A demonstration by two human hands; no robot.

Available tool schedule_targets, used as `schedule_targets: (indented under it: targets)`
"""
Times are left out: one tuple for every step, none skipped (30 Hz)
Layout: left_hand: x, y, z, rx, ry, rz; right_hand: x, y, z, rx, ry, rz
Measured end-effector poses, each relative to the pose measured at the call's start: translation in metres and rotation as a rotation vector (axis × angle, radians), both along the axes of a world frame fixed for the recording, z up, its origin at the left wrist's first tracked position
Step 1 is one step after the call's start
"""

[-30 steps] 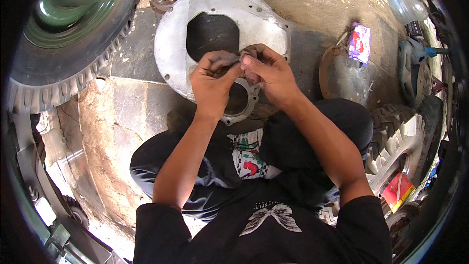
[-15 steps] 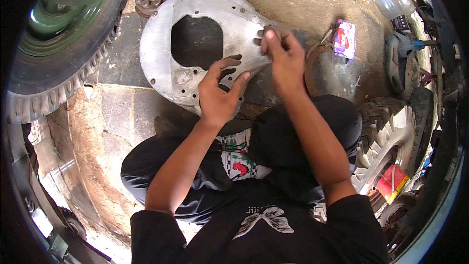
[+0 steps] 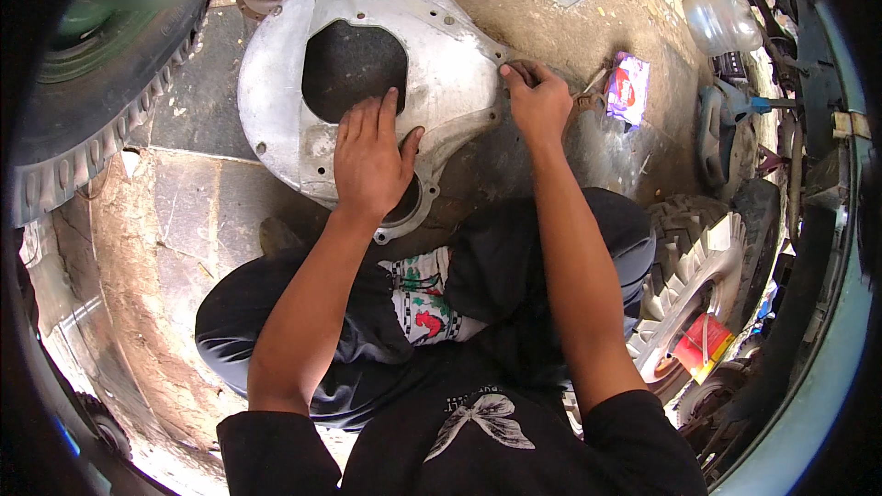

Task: The person sits on the floor and sands the surface of a large white metal part using a sanding block. They repeatedly rub the sanding block over the edges and flat areas of the part.

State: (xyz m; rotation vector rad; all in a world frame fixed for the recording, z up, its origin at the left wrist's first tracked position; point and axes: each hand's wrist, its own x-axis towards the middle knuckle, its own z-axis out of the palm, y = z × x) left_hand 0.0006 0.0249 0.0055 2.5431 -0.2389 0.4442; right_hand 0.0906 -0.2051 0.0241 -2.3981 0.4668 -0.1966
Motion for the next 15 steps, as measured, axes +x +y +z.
schedule_targets:
  targets:
    - [-0.001,0.001,-0.004,0.049,0.029,-0.020,0.000,-0.001,-0.004,-0.008,-0.015,-0.009]
    - [-0.002,0.002,-0.004,0.061,0.038,-0.026,0.001,0.000,-0.004,0.002,-0.001,-0.015]
    - [-0.003,0.002,-0.004,0.074,0.047,-0.032,0.003,0.000,-0.003,0.012,0.012,-0.022]
    - [-0.004,0.003,-0.004,0.087,0.056,-0.038,0.005,0.001,-0.003,0.023,0.026,-0.028]
    - [-0.003,0.003,-0.004,0.085,0.062,-0.042,0.008,0.003,0.001,0.018,0.041,-0.043]
    - [-0.003,0.004,-0.004,0.084,0.068,-0.045,0.013,0.006,0.007,0.014,0.057,-0.057]
    - [-0.003,0.005,-0.003,0.084,0.074,-0.047,0.017,0.008,0.009,0.010,0.072,-0.071]
    - [-0.002,0.002,-0.002,0.074,0.057,-0.054,0.020,-0.002,0.001,0.061,0.070,-0.069]
    - [0.001,0.000,-0.001,0.066,0.040,-0.056,0.026,-0.017,-0.015,0.113,0.067,-0.064]
    - [0.001,0.001,-0.001,0.062,0.026,-0.053,0.028,-0.024,-0.025,0.169,0.067,-0.054]
    - [0.000,0.002,-0.002,0.067,0.031,-0.046,0.023,-0.019,-0.022,0.158,0.078,-0.069]
    - [0.000,0.003,-0.003,0.072,0.032,-0.038,0.015,-0.011,-0.015,0.146,0.086,-0.083]
    - [0.000,0.004,-0.003,0.076,0.034,-0.030,0.011,-0.004,-0.010,0.134,0.094,-0.098]
    - [0.000,0.003,-0.003,0.072,0.028,-0.035,0.015,-0.004,-0.011,0.101,0.063,-0.113]
    - [0.000,0.002,-0.002,0.069,0.023,-0.040,0.023,-0.004,-0.013,0.069,0.032,-0.129]
